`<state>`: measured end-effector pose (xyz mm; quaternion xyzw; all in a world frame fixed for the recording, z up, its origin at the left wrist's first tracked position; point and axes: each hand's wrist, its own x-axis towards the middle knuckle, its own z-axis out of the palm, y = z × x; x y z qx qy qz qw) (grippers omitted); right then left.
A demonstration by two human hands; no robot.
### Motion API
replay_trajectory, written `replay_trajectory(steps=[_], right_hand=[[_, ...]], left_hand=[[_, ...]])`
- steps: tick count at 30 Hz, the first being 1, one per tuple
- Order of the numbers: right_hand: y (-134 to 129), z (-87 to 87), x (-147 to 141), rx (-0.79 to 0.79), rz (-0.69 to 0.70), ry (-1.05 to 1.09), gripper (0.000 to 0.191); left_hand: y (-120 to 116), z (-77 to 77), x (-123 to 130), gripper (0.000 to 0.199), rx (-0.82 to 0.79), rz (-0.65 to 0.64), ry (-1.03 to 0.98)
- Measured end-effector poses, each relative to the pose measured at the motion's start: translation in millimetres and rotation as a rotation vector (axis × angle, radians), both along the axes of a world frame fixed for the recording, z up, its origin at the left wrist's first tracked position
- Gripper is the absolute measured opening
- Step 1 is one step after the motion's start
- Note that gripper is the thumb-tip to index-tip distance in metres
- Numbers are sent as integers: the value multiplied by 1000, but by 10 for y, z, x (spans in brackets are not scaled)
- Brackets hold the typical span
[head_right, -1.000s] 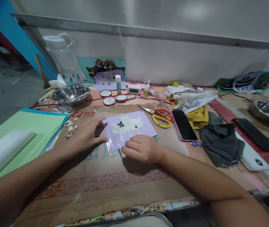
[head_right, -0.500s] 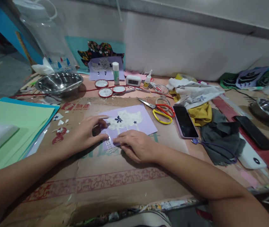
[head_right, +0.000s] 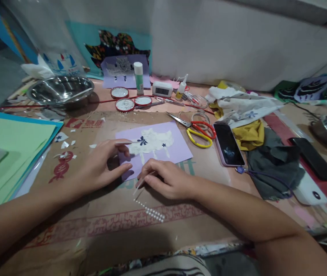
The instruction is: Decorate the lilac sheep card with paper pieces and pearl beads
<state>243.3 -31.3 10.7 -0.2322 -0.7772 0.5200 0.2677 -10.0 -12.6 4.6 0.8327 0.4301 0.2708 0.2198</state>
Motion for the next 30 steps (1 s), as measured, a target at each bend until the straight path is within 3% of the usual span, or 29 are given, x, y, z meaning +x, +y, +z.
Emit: replay_trajectory(steps=[4,6,9,14,19,25,30], right_hand=[[-43,64,32,-264,91,74,23],[-73,113,31,-295,162,27,23],[-106,137,-9,-96,217,-89,15],[-105,50,-139,253,183,-137,6],[-83,56,-227,189,3,-122,8],[-148,107,-288,184,105,-165,7],[-48,64,-402,176,-17,-211,7]], left_hand=[[-22,-35,4,51,5,-25,49],[-8,-56,0,53,17,-47,81],[29,-75,-10,50,37,-65,107],[112,-112,-41,46,24,-42,80],[140,-98,-63,36,-27,-16,-34],[107,0,-93,38,-36,-72,-26],[169,15,-166,44,-62,-135,20]])
